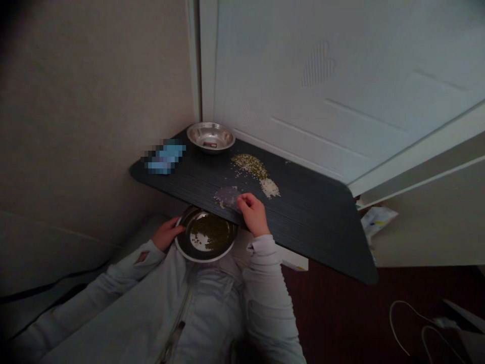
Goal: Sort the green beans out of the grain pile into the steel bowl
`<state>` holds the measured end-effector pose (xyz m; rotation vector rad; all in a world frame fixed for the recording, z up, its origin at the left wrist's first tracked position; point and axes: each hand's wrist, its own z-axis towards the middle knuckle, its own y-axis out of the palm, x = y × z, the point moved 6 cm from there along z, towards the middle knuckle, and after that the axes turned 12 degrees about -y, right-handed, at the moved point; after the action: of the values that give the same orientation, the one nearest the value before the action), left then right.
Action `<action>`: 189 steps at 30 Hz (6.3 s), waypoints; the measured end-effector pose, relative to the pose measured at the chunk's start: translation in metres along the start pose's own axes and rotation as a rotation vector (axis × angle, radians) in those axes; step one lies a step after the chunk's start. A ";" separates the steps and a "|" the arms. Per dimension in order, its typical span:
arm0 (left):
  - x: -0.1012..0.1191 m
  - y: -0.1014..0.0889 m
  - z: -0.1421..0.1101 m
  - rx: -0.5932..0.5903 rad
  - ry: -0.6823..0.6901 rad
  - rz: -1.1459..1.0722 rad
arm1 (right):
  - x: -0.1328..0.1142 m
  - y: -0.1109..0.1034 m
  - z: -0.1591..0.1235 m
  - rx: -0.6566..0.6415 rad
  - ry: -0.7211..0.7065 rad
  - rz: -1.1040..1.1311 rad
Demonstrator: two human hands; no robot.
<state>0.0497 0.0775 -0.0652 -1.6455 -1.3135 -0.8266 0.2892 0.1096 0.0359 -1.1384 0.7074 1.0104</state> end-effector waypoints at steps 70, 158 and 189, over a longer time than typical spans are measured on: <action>-0.003 0.001 0.002 -0.029 -0.030 -0.027 | -0.003 0.010 -0.007 -0.193 -0.155 -0.204; -0.003 0.001 0.003 -0.046 -0.003 -0.014 | -0.003 -0.020 -0.010 0.218 -0.034 -0.122; 0.003 0.000 -0.001 -0.023 -0.043 -0.015 | -0.004 -0.005 -0.001 0.055 -0.183 -0.333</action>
<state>0.0507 0.0775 -0.0621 -1.6820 -1.3516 -0.8224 0.2921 0.1072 0.0406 -1.0585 0.3811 0.7939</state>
